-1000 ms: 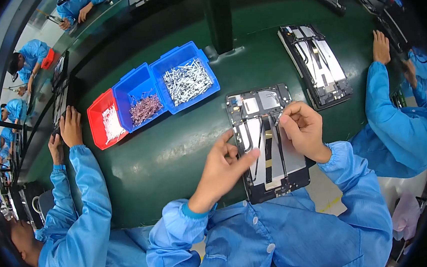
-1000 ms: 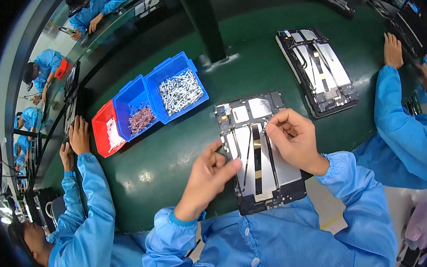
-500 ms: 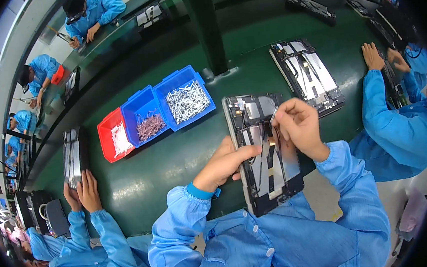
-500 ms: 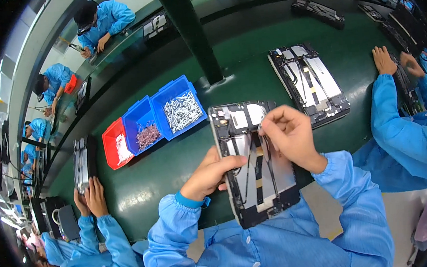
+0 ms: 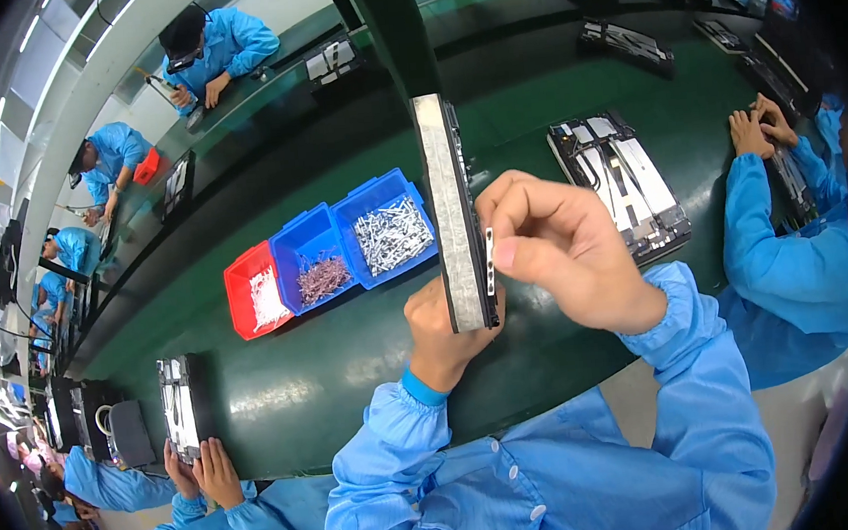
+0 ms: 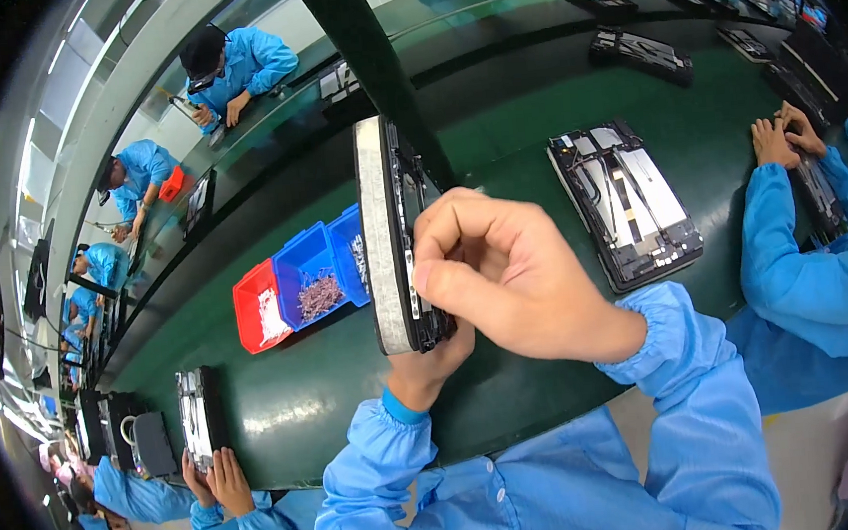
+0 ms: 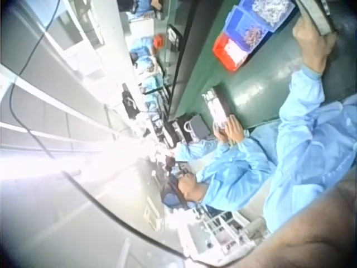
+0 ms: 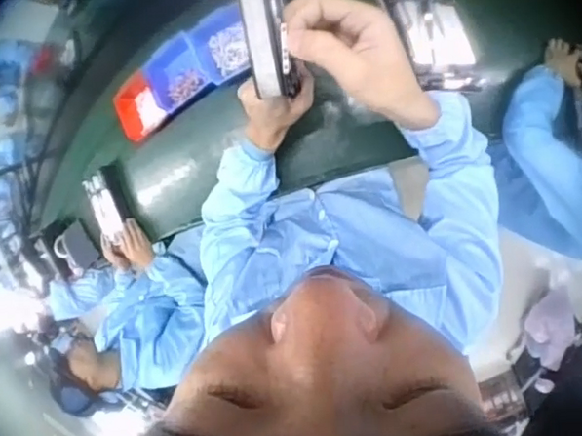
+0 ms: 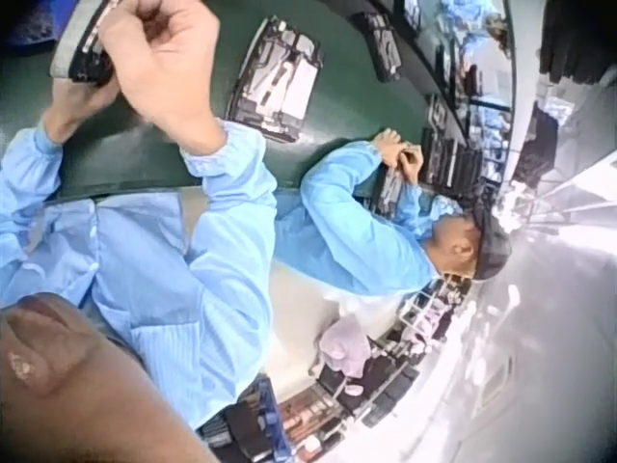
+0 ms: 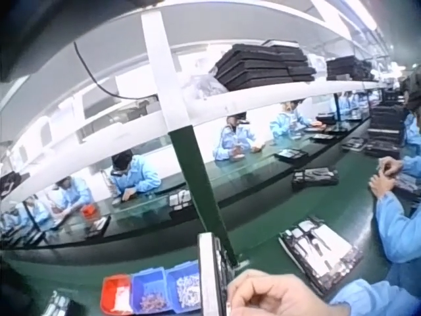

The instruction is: The person assembles tablet devices by hand, connecting internal circuits and ribbon cables to a tablet screen, then enclosing the components within a tablet casing.

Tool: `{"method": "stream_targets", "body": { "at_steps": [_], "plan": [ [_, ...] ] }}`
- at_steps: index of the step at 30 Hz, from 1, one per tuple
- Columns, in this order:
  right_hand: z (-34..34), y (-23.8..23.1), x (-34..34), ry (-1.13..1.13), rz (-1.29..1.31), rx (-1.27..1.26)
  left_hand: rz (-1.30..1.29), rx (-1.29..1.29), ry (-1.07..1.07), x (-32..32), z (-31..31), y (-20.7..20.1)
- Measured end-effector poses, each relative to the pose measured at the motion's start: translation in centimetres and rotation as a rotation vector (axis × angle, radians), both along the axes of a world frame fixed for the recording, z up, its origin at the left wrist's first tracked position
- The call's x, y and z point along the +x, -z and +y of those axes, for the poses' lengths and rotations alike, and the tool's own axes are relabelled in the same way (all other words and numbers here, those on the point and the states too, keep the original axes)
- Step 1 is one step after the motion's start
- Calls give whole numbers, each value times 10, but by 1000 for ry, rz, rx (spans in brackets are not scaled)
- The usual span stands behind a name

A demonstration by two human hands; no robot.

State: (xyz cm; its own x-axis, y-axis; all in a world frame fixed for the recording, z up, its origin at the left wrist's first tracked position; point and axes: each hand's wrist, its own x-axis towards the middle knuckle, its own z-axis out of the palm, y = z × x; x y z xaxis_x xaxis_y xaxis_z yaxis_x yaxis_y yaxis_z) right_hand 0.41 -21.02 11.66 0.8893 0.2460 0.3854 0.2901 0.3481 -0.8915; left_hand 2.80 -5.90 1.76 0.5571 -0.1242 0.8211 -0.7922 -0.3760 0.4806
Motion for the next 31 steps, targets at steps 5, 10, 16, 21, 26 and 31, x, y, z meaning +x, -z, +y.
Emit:
{"method": "stream_targets", "body": {
  "at_steps": [5, 10, 16, 21, 26, 31],
  "plan": [
    [6, 8, 1, 1, -5, 49, 23, 8, 4, 1, 3, 13],
    [6, 12, 2, 3, -8, 31, 41, 46, 25, 1, 7, 17],
    [8, 6, -2, -2, 13, -3, 35, 35, 20, -3, 7, 12],
    [6, 5, -2, -7, 19, -12, 16, 26, 23, -5, 6, 7],
    [6, 4, -3, -7, 28, 1, 3, 53, 26, -7, 8, 3],
    [5, 6, -3, -18, 30, -4, -1, 52, 24, -7, 9, 5]
  ]
}}
